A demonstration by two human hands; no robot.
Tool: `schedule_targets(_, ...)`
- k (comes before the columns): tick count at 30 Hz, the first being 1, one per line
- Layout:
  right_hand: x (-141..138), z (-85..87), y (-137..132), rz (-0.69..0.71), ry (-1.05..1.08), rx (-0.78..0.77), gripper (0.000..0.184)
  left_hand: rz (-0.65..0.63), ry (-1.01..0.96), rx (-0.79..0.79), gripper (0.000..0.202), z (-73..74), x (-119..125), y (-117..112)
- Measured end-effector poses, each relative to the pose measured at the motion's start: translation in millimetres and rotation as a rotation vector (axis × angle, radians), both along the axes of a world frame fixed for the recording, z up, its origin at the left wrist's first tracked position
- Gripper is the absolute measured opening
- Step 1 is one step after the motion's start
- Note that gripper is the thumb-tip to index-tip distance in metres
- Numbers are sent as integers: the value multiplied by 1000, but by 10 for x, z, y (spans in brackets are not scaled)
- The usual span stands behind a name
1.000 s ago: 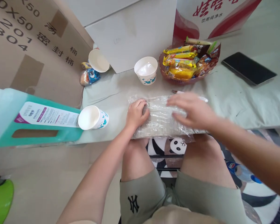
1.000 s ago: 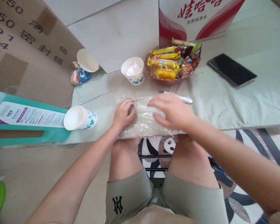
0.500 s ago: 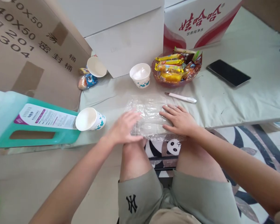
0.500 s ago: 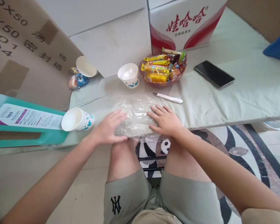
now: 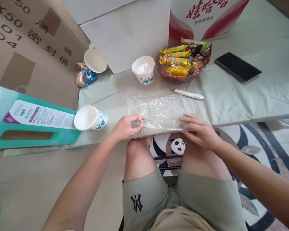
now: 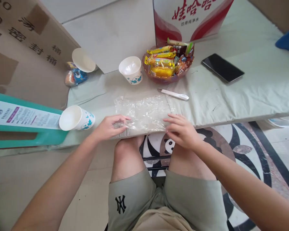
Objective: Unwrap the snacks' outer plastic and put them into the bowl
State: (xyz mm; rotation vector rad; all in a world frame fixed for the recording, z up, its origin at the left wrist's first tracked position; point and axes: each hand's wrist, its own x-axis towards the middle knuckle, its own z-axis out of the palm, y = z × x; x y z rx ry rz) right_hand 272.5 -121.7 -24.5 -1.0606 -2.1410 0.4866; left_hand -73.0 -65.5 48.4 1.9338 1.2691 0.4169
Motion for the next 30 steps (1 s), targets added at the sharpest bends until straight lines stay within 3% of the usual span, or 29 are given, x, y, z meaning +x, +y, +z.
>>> schedule_targets(3,22,69,139,-121,285,-238,13,66,-50,-99,19,-10,-84,39)
schedule_targets(6,76,170,263,-234,477,-404,16,258,-276,-151,26,-65,-159,39)
schedule_targets(9,51,212,340,-255,469,-386,23,432,-522,-182,36,-121,-115,56)
schedule_targets(12,-69,211,380,-393,463,-346,20,536,-606,-217,43,-139,9,124)
schedule_targets(16,-227,253,456,-595,520,-408,22,595,-514,-240,39,-142,132,228)
schedule_targets(20,-246,315,605,-686,259,-454,20,613,-296,-153,20,-194,169,245)
schedule_targets(23,-193,281,694,-642,32,-373,39,632,-163,-102,16,-263,162,214)
schedule_targets(26,-126,171,705,-602,-66,-243,59,659,-119,-69,23,-334,134,188)
schedule_targets(30,-46,38,631,-595,-89,-73,55,645,-99,12,37,-397,81,173)
